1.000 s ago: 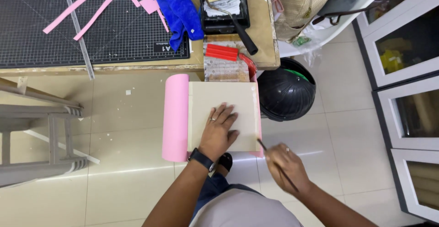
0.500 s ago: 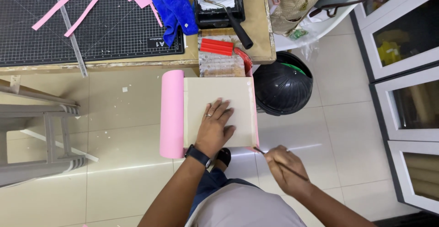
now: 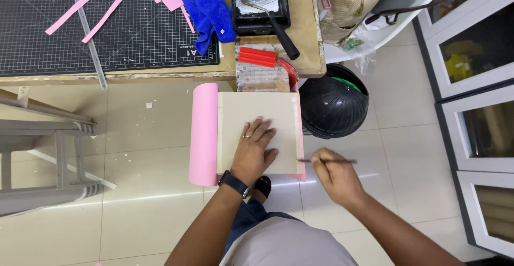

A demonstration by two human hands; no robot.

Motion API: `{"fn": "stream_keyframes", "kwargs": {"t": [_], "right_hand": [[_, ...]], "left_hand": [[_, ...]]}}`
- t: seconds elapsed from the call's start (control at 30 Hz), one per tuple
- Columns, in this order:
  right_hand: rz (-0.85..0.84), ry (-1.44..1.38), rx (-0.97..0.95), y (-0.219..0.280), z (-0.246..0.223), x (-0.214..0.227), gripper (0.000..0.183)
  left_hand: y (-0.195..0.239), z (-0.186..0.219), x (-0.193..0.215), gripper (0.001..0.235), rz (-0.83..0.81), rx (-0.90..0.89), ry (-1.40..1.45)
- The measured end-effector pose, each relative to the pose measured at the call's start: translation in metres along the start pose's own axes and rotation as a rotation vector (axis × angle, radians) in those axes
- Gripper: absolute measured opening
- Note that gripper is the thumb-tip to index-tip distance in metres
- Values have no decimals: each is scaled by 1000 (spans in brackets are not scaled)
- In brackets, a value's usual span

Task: Wrapping a box with pink paper using a roller to apply adhesive and a scraper to smooth it.

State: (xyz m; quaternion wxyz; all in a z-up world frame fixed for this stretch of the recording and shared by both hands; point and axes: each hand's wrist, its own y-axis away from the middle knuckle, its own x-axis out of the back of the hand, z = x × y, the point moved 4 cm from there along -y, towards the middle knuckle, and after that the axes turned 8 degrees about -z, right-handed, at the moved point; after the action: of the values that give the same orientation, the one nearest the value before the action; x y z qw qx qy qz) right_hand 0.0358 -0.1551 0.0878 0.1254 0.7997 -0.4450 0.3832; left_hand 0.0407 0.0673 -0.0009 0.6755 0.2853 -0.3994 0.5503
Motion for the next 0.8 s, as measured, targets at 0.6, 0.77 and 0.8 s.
{"fn": "stream_keyframes", "kwargs": {"t": [0.6, 0.77, 0.8], "right_hand": [[54, -33, -140, 17, 1, 0, 19], [-53, -15, -173, 42, 5, -14, 17], [-78, -21, -190, 48, 4, -14, 18]], "left_hand": [[-1, -3, -3, 60, 5, -5, 2], [-3, -3, -1, 61, -7, -9, 1], [-2, -1, -1, 61, -25, -10, 6]]}}
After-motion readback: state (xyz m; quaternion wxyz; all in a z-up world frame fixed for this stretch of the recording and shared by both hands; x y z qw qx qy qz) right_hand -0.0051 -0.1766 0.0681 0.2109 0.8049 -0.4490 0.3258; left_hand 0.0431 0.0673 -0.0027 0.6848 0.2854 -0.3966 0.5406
